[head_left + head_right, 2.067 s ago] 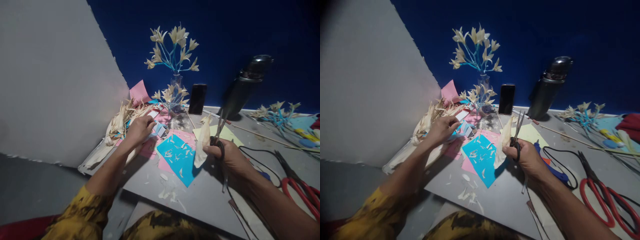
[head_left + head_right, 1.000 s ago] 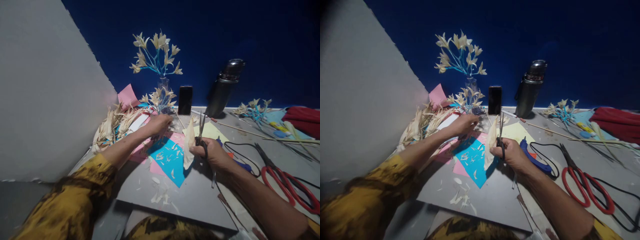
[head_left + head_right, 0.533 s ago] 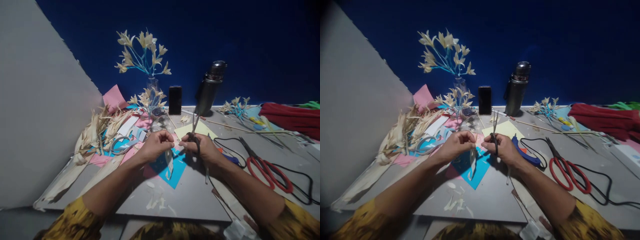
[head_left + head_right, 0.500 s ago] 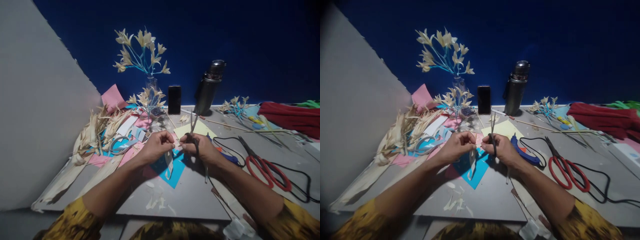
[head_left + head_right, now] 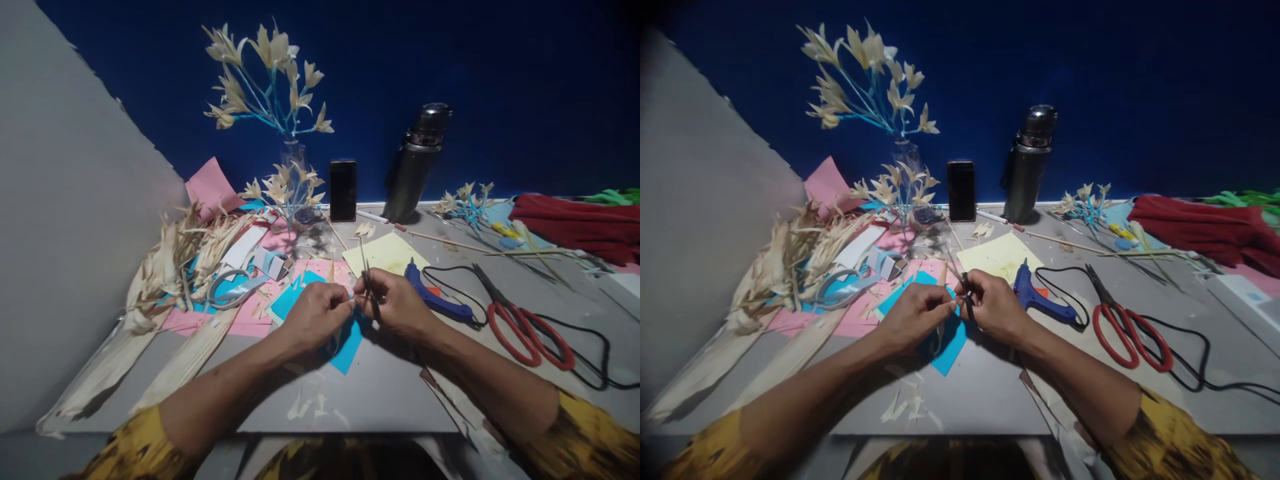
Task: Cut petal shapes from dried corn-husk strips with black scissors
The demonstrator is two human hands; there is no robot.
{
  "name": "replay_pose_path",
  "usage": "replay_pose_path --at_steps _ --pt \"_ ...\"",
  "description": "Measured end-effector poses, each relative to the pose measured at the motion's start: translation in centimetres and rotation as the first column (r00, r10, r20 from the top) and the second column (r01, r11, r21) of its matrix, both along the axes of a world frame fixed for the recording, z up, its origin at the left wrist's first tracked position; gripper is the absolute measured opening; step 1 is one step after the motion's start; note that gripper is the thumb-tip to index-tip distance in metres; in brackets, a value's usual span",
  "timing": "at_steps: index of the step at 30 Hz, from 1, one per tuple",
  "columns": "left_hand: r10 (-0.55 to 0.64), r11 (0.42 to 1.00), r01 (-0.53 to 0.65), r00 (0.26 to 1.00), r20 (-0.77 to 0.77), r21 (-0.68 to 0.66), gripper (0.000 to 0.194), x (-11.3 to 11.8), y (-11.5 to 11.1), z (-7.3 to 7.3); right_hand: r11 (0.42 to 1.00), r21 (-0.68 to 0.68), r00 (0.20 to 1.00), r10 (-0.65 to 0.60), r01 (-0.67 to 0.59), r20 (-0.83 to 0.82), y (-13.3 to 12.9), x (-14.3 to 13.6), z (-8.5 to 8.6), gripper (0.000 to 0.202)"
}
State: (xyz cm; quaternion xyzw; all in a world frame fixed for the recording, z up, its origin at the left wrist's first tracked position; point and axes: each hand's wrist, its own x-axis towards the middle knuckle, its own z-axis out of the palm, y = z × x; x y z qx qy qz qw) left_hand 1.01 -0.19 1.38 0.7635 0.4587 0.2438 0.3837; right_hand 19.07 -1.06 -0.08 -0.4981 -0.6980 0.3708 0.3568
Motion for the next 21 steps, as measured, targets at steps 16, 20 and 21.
replay_pose_path --at_steps 16,20,21 --pt "0.131 0.98 -0.102 0.977 0.166 -0.172 0.033 0.0 -0.6 -0.2 0.996 -0.073 0.99 0.039 -0.05 -0.137 0.4 0.8 1.5 0.019" --pt "0.098 0.995 -0.094 0.989 0.114 -0.037 0.035 0.2 -0.8 -0.5 0.997 0.068 0.998 0.042 -0.045 0.046 -0.2 0.0 0.2 0.011" --pt "0.086 0.996 -0.087 0.992 0.093 0.002 0.034 0.2 -0.9 -0.5 0.993 0.117 0.993 0.015 -0.03 0.121 -0.2 0.0 -0.1 0.009"
